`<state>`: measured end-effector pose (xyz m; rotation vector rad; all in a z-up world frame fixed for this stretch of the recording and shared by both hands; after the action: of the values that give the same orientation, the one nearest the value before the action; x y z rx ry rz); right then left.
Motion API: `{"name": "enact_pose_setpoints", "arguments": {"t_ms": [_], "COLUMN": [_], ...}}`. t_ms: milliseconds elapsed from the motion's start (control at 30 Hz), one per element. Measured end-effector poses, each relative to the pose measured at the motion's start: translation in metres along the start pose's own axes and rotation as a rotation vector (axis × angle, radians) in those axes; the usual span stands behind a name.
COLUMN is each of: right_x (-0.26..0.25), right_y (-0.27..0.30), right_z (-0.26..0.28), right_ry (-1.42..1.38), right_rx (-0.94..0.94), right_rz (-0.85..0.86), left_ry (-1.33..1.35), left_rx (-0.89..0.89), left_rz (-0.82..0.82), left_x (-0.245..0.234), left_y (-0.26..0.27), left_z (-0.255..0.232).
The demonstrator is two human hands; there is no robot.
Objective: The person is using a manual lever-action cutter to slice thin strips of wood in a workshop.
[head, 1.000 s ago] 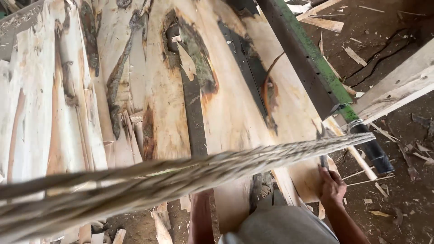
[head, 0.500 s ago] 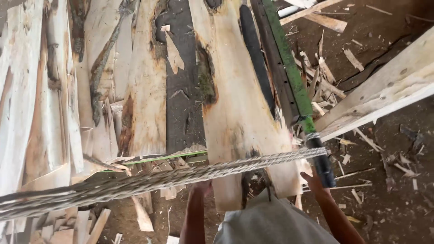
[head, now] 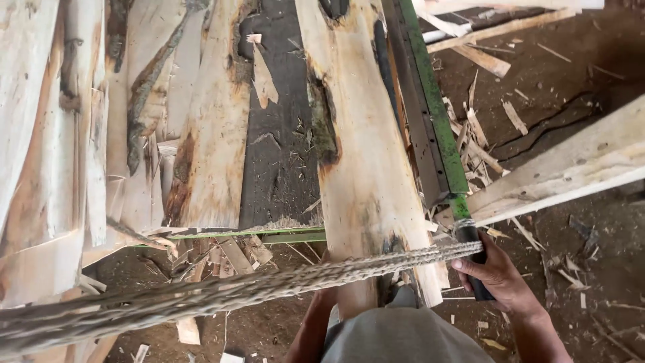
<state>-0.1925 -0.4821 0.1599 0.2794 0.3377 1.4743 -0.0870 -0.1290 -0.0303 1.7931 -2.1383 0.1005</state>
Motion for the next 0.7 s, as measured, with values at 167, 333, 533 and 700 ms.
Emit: {"name": "enact_pose_setpoints", "arguments": {"t_ms": [167, 333, 533, 700], "right_x": [-0.011, -0.017, -0.026, -0.01], "right_y": [0.007, 0.027, 0.016, 0.02], "right_z": [0.008, 0.074, 0.025, 0.034], "right_ry": [0.063, 0.063, 0.073, 0.083], "right_rx": [0.056, 0.07, 0.06, 0.071], "right_rz": [-0.063, -0.106, -0.031, -0.125], "left_ry": [-0.033, -0.007, 0.019, 0.046], "left_rx": [-0.394, -0.391, -0.421, -0.389], "left_rz": [-0.183, -0.149, -0.227, -0.189], "left_x": [0.022, 0.029, 0.025, 0.02], "left_y": [0.002, -0.004, -0.008, -0.032], "left_z": [-0.022, -0.047, -0.043, -0.01]}}
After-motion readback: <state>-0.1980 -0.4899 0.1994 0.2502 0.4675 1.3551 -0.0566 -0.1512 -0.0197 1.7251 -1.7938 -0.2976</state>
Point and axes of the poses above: each hand's wrist, its own y-axis away from the middle knuckle, its own x-axis out of the palm, z = x × y, the point moved 1 cm from there along -y, towards the middle knuckle, and after that the axes turned 14 degrees about y, right-handed, at the moved point
